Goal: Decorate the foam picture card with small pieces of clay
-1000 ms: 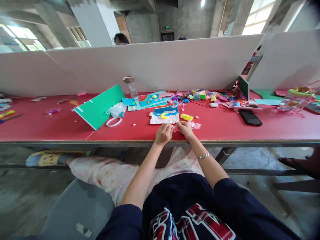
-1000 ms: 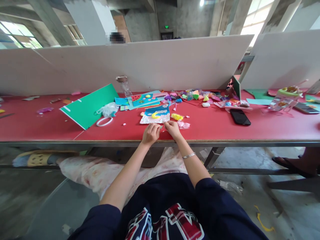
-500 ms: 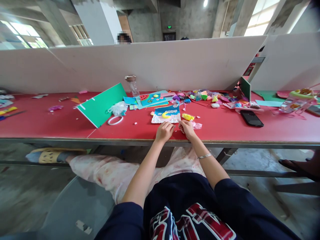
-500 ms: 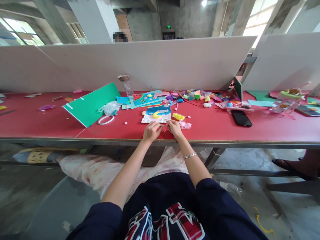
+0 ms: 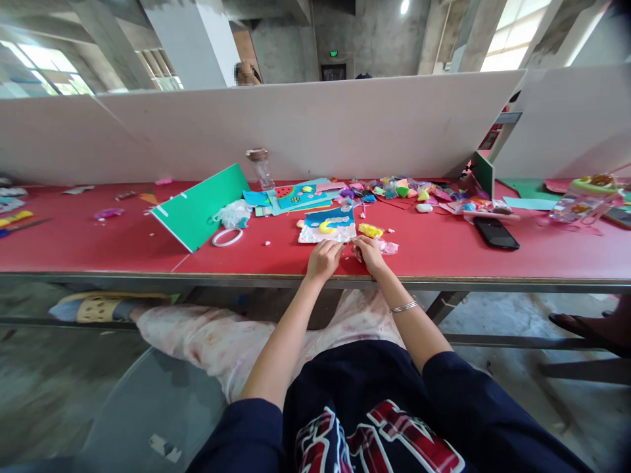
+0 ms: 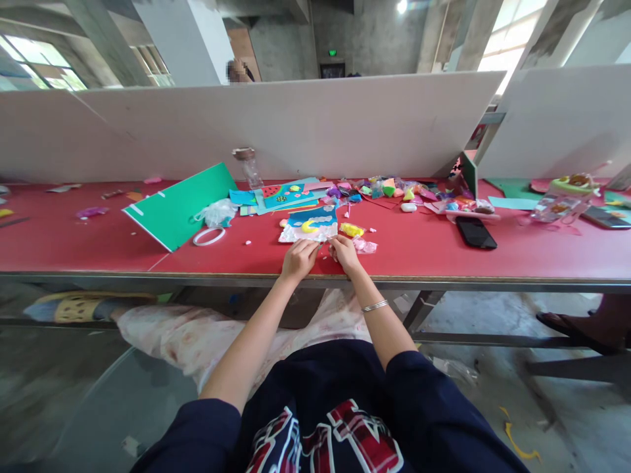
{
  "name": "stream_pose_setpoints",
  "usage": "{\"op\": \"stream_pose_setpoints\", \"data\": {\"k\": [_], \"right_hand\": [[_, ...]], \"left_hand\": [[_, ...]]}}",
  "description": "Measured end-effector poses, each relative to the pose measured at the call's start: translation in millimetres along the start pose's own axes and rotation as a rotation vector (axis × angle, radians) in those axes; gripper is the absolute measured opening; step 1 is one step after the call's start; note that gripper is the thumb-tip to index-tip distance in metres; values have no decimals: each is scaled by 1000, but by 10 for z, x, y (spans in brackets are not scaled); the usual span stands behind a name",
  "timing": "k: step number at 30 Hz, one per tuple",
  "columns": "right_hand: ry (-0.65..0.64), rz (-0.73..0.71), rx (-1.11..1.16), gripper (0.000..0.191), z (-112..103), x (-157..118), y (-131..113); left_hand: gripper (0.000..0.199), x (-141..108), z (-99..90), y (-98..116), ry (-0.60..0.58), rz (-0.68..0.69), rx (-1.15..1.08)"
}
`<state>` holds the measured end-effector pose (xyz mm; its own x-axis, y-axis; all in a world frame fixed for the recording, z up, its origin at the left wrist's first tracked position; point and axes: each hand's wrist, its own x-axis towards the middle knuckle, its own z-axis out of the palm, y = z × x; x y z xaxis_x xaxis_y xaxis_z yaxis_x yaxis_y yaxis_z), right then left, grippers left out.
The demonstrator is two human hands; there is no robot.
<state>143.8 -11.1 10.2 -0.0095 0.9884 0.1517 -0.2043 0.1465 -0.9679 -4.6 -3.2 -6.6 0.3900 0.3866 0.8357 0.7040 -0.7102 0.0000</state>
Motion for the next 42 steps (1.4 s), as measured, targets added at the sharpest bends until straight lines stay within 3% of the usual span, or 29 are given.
{"op": "stream_pose_setpoints", "data": {"k": [14, 28, 42], "right_hand": [[-7, 84, -23, 22, 6, -13, -43], [-56, 58, -181, 22, -33, -16, -8], [0, 59, -72, 14, -9, -32, -45]], "left_hand": [[24, 3, -34, 29, -4, 5, 9], [25, 0, -32, 48, 2, 16, 35], [23, 3, -17, 50, 11, 19, 51]]}}
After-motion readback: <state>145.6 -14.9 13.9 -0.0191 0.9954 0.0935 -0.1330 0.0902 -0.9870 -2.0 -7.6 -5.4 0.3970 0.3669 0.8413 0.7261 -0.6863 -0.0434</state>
